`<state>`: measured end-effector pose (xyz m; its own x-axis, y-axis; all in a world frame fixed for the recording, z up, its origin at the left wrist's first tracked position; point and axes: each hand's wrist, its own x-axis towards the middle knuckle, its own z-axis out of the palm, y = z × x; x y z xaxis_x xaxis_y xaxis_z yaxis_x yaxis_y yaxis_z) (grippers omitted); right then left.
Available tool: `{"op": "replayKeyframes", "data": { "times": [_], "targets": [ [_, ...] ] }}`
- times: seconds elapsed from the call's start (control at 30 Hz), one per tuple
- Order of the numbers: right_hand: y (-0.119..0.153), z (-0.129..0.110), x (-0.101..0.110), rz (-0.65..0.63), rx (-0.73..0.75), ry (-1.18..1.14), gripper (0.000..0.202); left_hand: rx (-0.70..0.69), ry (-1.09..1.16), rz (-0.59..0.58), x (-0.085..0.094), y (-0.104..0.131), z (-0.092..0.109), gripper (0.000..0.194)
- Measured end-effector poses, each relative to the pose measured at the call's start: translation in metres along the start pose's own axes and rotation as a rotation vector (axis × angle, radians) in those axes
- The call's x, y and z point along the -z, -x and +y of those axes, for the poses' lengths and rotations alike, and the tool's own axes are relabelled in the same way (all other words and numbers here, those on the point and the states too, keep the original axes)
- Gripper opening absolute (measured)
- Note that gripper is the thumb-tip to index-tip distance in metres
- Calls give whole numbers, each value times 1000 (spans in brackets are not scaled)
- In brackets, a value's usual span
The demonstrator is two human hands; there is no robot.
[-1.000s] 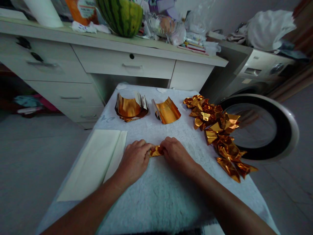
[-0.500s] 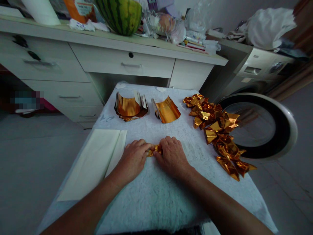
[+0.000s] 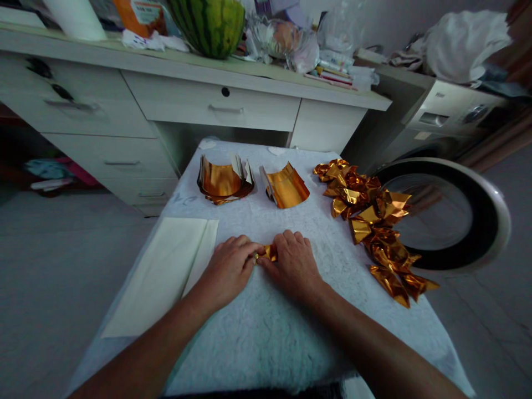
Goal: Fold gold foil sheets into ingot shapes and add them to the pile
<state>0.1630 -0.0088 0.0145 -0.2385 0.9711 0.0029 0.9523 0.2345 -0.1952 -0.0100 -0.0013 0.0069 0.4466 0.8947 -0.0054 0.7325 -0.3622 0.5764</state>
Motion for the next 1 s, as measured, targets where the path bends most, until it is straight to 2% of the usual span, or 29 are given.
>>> {"op": "replayKeyframes", "data": {
  "times": [0.17,0.37,0.83,1.0],
  "targets": [
    [-1,5,3,-45,-15,-63,28,9,-14,-12,0,-1,0,33],
    [0,18,2,-42,-23,-157,21,19,-31,-21,0,-1,0,33],
    [-1,53,8,-85,-101,-165,24,11,-40,-16,0,0,0,31],
    [-1,58,10,-102,-104,-166,22,-1,-37,5,-3,1,-3,31]
  ]
}}
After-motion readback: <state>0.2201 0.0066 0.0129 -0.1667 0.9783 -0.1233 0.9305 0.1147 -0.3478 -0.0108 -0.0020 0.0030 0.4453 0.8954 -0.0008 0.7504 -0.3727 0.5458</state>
